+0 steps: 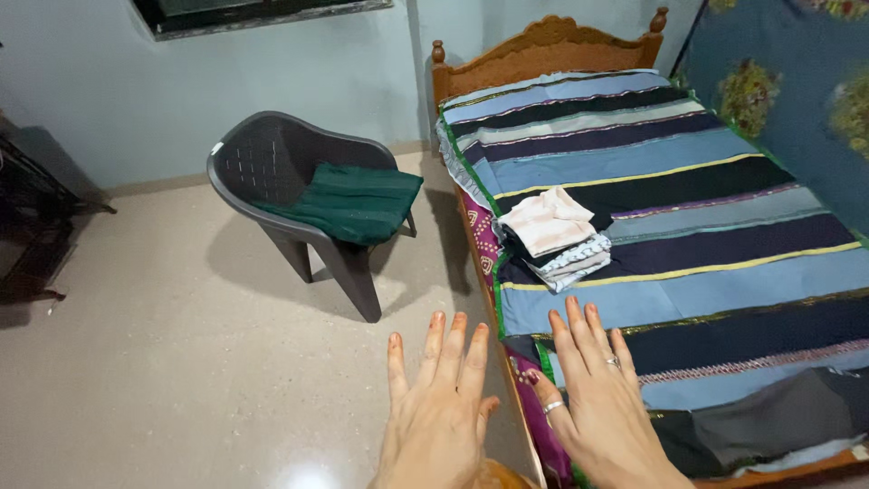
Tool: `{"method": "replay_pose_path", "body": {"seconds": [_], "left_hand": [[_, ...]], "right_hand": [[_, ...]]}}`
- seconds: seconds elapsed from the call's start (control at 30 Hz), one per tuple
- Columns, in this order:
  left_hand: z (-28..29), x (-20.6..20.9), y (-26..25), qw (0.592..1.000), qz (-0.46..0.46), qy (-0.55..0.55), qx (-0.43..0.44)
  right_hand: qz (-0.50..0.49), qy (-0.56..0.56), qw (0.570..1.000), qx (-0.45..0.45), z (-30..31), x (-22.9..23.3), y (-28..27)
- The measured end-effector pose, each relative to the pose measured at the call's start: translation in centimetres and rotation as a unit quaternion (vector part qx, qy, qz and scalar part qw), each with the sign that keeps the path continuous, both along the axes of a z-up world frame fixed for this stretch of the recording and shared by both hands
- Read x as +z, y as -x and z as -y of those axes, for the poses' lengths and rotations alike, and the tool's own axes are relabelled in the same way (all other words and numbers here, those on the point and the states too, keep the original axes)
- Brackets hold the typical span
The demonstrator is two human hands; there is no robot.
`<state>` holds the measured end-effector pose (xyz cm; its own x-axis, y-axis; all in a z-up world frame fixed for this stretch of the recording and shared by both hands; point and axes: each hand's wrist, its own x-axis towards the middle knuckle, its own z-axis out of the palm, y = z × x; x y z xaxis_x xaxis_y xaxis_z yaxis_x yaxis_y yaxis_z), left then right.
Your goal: The person folds several garments one by one on a bed and places them on a nearby white cabinet. Items handled include a purple shirt, black pants, a light-colored shirt, black jeans, and a patterned shirt. The person uses both hands to fold each item and stacks them neatly.
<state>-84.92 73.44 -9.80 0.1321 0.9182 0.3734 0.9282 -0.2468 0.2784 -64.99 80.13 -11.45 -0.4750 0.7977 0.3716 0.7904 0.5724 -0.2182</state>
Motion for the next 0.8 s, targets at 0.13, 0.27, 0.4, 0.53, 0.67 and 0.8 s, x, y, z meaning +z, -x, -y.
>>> {"method": "replay_pose_path", "body": {"seconds": [0.13, 0.27, 0.4, 0.53, 0.67, 0.8], "left_hand": [[-4.1, -0.2, 1.4, 1.0, 0.01, 0.008, -0.007], [-8.9, -0.6, 3.1, 0.999, 0.014, -0.019, -0.033], [-13.8, -1.3, 5.7, 0.997, 0.03, -0.025, -0.071], [-19.5, -2.0, 8.0, 0.991, 0.038, -0.026, -0.126], [-25.0, -3.5, 9.8, 0.984, 0.041, 0.002, -0.175], [-31.1, -3.9, 10.0, 0.98, 0.038, 0.018, -0.193]], "right_hand": [[0.0, -0.004, 1.0, 0.006, -3.3, -0.5, 1.3], [-0.001, -0.01, 1.0, -0.014, -6.6, -0.9, 2.5], [0.012, -0.021, 0.997, -0.068, -9.7, -1.0, 4.5], [0.013, -0.01, 0.991, -0.136, -13.1, -1.2, 6.7], [0.01, 0.031, 0.981, -0.194, -16.5, -2.4, 8.1], [0.019, 0.029, 0.975, -0.219, -21.8, -3.0, 8.6]]}}
